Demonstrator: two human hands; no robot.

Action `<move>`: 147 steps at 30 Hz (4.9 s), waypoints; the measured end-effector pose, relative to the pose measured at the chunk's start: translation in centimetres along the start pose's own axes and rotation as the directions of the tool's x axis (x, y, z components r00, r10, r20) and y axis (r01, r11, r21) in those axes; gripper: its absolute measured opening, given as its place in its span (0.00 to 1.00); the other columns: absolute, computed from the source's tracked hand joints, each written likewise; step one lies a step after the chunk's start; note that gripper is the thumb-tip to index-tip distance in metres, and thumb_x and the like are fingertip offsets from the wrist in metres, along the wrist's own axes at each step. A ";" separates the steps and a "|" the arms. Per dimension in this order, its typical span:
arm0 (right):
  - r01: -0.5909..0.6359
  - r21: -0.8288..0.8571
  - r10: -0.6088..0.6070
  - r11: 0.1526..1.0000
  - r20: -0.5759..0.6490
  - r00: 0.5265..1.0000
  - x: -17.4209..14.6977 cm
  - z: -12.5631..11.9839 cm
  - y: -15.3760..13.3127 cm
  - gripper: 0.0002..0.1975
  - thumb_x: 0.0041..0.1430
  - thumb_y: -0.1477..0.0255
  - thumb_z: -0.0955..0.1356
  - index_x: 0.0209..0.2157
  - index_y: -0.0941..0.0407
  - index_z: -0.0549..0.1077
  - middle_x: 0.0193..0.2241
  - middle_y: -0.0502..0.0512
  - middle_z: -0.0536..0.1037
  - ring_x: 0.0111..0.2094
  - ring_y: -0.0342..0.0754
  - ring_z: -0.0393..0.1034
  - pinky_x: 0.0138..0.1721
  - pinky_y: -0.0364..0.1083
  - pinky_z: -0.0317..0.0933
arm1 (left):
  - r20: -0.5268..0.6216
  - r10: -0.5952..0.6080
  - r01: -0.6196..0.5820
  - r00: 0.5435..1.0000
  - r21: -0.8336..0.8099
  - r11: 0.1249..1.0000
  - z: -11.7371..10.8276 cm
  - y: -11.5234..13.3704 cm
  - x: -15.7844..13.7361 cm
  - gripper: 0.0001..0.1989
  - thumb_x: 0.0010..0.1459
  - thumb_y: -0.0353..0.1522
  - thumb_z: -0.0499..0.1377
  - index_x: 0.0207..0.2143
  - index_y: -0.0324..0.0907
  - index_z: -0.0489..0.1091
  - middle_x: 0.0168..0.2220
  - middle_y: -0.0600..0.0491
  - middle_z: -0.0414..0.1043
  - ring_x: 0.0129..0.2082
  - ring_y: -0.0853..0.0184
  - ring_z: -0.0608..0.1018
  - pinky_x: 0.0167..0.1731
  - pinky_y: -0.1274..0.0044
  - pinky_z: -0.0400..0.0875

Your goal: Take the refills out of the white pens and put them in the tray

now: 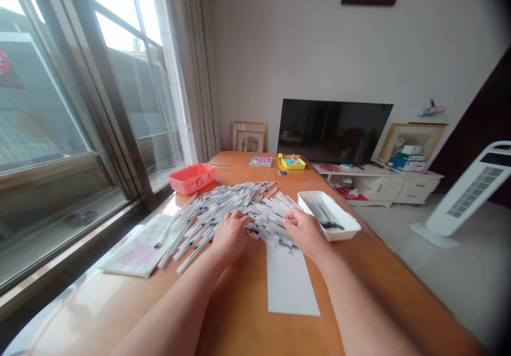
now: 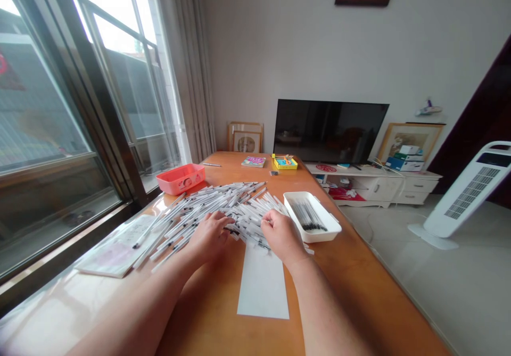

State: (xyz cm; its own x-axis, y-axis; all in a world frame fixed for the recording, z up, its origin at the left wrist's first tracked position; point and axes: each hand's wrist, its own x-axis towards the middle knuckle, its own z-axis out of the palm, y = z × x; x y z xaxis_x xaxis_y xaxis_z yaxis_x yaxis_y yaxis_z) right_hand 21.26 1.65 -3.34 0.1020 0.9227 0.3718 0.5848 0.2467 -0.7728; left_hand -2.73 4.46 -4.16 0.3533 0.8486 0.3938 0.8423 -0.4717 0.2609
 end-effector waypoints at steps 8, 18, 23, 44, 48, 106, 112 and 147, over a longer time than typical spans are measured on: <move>0.037 -0.055 -0.037 0.998 0.000 0.999 -0.1 0.0 -0.2 0.10 0.58 0.65 0.65 0.30 0.53 0.74 0.19 0.47 0.72 0.22 0.45 0.61 0.24 0.43 0.49 | 0.031 0.029 -0.030 0.999 0.042 0.999 -0.1 1.0 0.1 0.18 0.54 0.25 0.55 0.44 0.50 0.76 0.46 0.49 0.72 0.48 0.56 0.69 0.50 0.66 0.64; 0.038 -0.087 -0.037 0.996 0.009 0.999 -0.2 -0.3 -0.6 0.10 0.59 0.64 0.64 0.31 0.53 0.75 0.20 0.48 0.72 0.23 0.45 0.63 0.24 0.43 0.50 | 0.023 0.029 -0.030 0.999 0.021 0.999 -0.8 1.2 -0.1 0.14 0.51 0.23 0.56 0.36 0.48 0.75 0.43 0.50 0.73 0.48 0.55 0.69 0.46 0.66 0.63; 0.031 -0.075 -0.033 0.997 -0.021 0.999 -0.2 -0.4 -0.5 0.10 0.59 0.65 0.64 0.31 0.53 0.75 0.20 0.47 0.73 0.23 0.45 0.63 0.25 0.43 0.51 | -0.036 0.008 -0.009 0.999 -0.041 0.999 -1.8 0.6 0.0 0.12 0.53 0.25 0.56 0.36 0.47 0.75 0.41 0.50 0.75 0.46 0.55 0.71 0.46 0.66 0.64; -0.224 0.435 0.186 0.872 0.129 0.974 -0.7 0.5 -3.0 0.16 0.60 0.56 0.66 0.31 0.56 0.72 0.22 0.49 0.75 0.21 0.42 0.63 0.23 0.42 0.53 | 0.247 -0.069 0.243 0.967 -0.800 0.548 -1.1 2.6 -0.2 0.15 0.56 0.40 0.62 0.42 0.40 0.75 0.37 0.50 0.78 0.34 0.66 0.76 0.37 0.76 0.68; -0.215 0.478 0.209 0.852 0.067 0.976 -0.3 0.3 -2.3 0.15 0.58 0.57 0.67 0.28 0.55 0.68 0.24 0.51 0.77 0.21 0.42 0.64 0.25 0.42 0.56 | 0.071 -0.222 0.226 0.972 -0.526 0.820 -1.2 -0.2 0.6 0.10 0.56 0.32 0.57 0.39 0.42 0.76 0.36 0.50 0.78 0.37 0.63 0.77 0.40 0.73 0.69; -0.077 0.245 0.037 0.966 0.165 0.986 -0.6 -0.2 -3.3 0.15 0.59 0.58 0.66 0.28 0.55 0.71 0.18 0.46 0.66 0.22 0.43 0.58 0.24 0.42 0.52 | -0.145 0.038 -0.065 0.989 -0.187 0.980 -0.4 -0.4 1.6 0.08 0.64 0.31 0.52 0.38 0.45 0.71 0.38 0.51 0.76 0.41 0.60 0.73 0.43 0.69 0.67; 0.151 -0.219 -0.140 0.964 0.067 0.988 -0.1 -1.8 -1.7 0.13 0.58 0.63 0.68 0.41 0.52 0.81 0.29 0.53 0.74 0.34 0.49 0.67 0.37 0.45 0.59 | -0.249 0.033 -0.081 0.968 -0.184 0.980 -1.2 -1.2 1.7 0.08 0.64 0.31 0.52 0.38 0.45 0.72 0.37 0.51 0.75 0.39 0.61 0.73 0.45 0.68 0.65; 0.215 -0.289 -0.164 0.933 0.190 0.968 -1.0 -0.4 -2.7 0.10 0.59 0.64 0.71 0.42 0.46 0.81 0.35 0.52 0.79 0.43 0.53 0.70 0.45 0.47 0.58 | -0.324 0.179 -0.310 0.929 -0.418 0.854 -3.0 1.4 0.4 0.32 0.60 0.25 0.54 0.66 0.48 0.54 0.68 0.44 0.53 0.68 0.55 0.57 0.62 0.59 0.62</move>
State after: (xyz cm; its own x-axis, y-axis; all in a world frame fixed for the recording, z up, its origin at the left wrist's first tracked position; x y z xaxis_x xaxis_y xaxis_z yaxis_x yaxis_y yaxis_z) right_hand 19.85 -0.06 -1.40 -0.1502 0.9091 0.3885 0.8001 0.3426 -0.4924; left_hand -2.63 3.44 -0.95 0.3471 0.6264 0.6980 0.4393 -0.7661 0.4691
